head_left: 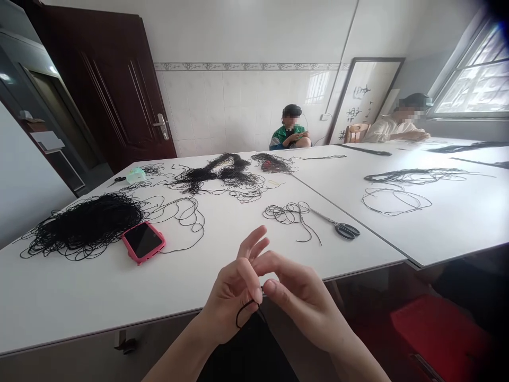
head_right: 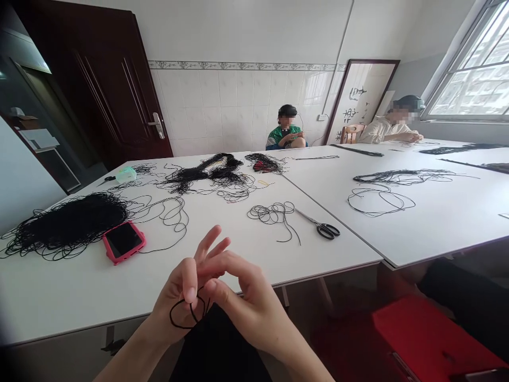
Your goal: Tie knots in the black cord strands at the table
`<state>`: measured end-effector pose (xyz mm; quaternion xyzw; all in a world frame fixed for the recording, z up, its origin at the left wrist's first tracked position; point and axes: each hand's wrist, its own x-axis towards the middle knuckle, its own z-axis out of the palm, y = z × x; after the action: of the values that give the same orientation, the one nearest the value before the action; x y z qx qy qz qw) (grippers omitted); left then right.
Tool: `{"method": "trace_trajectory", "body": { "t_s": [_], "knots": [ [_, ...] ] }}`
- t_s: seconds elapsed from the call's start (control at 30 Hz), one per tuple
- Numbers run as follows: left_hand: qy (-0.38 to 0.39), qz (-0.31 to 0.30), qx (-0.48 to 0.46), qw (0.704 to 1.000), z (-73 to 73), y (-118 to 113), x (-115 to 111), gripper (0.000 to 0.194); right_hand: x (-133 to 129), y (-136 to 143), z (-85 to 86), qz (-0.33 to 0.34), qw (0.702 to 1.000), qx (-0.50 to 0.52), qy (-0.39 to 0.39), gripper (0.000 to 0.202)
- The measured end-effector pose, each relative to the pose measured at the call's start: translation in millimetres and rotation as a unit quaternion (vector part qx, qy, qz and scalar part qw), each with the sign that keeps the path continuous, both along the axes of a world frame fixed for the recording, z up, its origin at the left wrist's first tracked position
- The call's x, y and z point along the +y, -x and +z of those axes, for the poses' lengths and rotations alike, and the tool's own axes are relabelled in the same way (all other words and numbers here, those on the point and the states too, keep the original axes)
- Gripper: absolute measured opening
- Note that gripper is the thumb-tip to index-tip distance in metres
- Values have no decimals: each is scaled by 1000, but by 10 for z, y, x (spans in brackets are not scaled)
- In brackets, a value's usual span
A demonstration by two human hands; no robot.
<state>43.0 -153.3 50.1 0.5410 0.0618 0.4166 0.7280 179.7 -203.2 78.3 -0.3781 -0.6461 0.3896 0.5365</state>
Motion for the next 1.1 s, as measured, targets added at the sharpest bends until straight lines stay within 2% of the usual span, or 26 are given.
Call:
{"method": "trace_trajectory", "body": {
  "t_s": [0.13, 0.27, 0.3, 0.43, 0.5, 0.57, 0.63, 0.77, 0.93, 1.1],
  "knots": [
    [18, 6, 11, 1000, 43, 11, -20, 15, -13, 89, -14, 18, 998, 42, 32, 15],
    [68, 24, 38, 997, 89, 39, -39, 8, -56, 77, -23, -34, 997, 61, 32, 16],
    [82, 40, 48, 995, 109, 50, -45, 8, -64, 66, -18, -56, 997, 49, 27, 17],
    [76, 82, 115, 987, 221, 127, -88, 37, -113, 29, 43, -151, 986, -61, 41, 20],
    [59, 97, 192, 975, 282, 167, -129, 36, -141, 26, 83, -186, 974, -124, 39, 20],
    [54, 115, 264, 956, 336, 191, -175, 25, -159, 30, 110, -205, 965, -164, 12, 19],
    [49, 120, 298, 946, 377, 197, -212, 21, -164, 34, 121, -203, 961, -184, -23, 18],
    [40, 127, 288, 948, 408, 186, -230, 18, -160, 28, 110, -181, 956, -220, -73, 18],
    [35, 120, 274, 954, 382, 179, -204, 16, -156, 20, 80, -183, 945, -244, -118, 15],
    [52, 112, 252, 960, 337, 169, -187, 14, -142, 11, 76, -186, 941, -252, -131, 13]
  ]
}}
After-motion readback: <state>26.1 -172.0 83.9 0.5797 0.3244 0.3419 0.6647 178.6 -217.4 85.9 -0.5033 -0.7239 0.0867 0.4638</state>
